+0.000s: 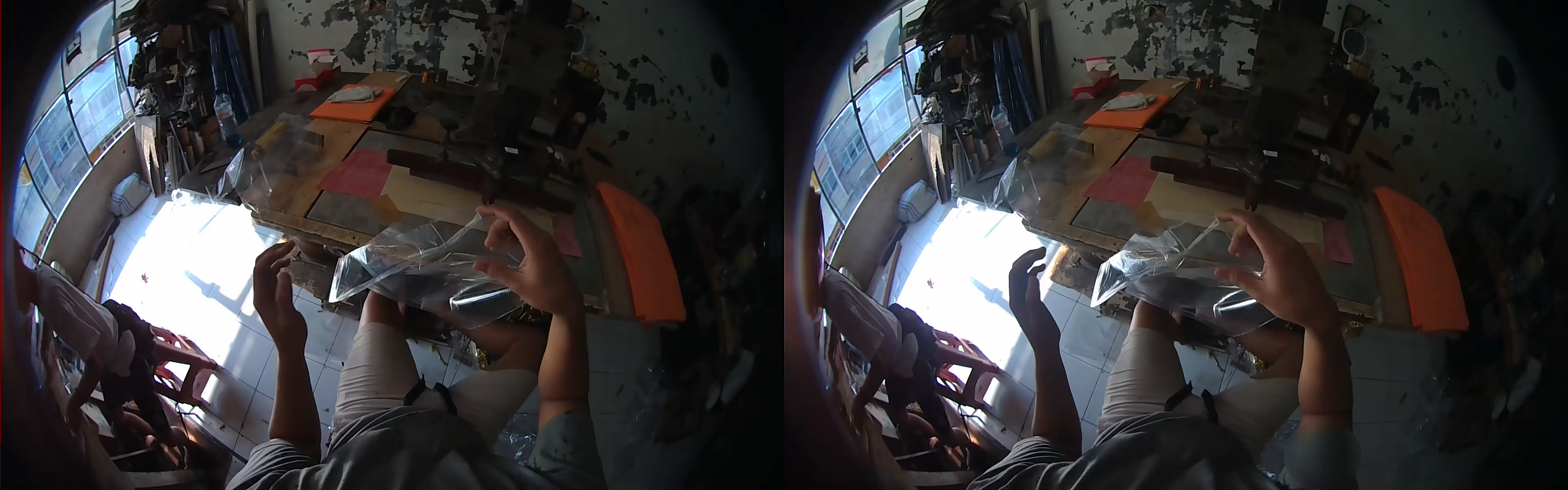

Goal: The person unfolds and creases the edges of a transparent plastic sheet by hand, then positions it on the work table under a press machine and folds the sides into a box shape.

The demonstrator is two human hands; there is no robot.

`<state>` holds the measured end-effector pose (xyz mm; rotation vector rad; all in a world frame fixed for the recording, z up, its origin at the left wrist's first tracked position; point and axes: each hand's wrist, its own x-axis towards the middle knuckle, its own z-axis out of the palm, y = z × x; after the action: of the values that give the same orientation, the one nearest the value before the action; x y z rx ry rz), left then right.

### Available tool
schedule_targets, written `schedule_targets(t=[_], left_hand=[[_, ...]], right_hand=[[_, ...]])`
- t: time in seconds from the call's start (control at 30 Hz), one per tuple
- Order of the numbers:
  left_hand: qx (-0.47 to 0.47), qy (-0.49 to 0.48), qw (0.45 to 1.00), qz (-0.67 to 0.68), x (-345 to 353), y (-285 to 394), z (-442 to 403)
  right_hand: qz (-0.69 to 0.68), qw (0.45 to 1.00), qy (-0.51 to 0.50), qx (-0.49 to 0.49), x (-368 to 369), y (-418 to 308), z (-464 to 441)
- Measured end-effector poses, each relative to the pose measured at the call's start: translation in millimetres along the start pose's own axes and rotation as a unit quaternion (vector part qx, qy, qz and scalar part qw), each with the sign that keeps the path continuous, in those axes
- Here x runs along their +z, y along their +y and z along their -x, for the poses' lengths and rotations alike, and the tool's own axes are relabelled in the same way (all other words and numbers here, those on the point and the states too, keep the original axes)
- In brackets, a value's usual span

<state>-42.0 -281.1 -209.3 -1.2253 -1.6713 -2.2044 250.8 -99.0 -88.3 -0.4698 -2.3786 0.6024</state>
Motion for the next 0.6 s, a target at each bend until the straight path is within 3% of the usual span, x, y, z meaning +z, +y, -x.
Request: schedule_targets(t=[0.1,0.2,0.33,0.43,0.47,0.57,0.6], left_hand=[[0.041,-0.219,0.972,-0.074,32,31,16],[-0.058,-0.300,0.952,-0.020,58,25,27],[-0.069,-0.439,0.896,0.008,64,13,29],[-0.078,-0.500,0.862,0.011,72,-7,42],[-0.124,-0.498,0.858,0.017,77,-8,45],[-0.289,-0.443,0.831,0.174,81,-23,58],[-0.281,-0.423,0.827,0.243,82,-26,56]], right_hand=[[-0.001,1.000,-0.027,0.013,24,-7,9],[0.029,0.999,-0.026,-0.006,33,-2,19],[0.095,0.990,-0.083,-0.060,26,7,34],[0.098,0.988,-0.105,-0.062,25,15,42],[0.092,0.988,-0.104,-0.060,26,17,44],[0.108,0.990,-0.082,-0.036,27,22,53],[0.119,0.990,-0.071,-0.025,27,23,56]])
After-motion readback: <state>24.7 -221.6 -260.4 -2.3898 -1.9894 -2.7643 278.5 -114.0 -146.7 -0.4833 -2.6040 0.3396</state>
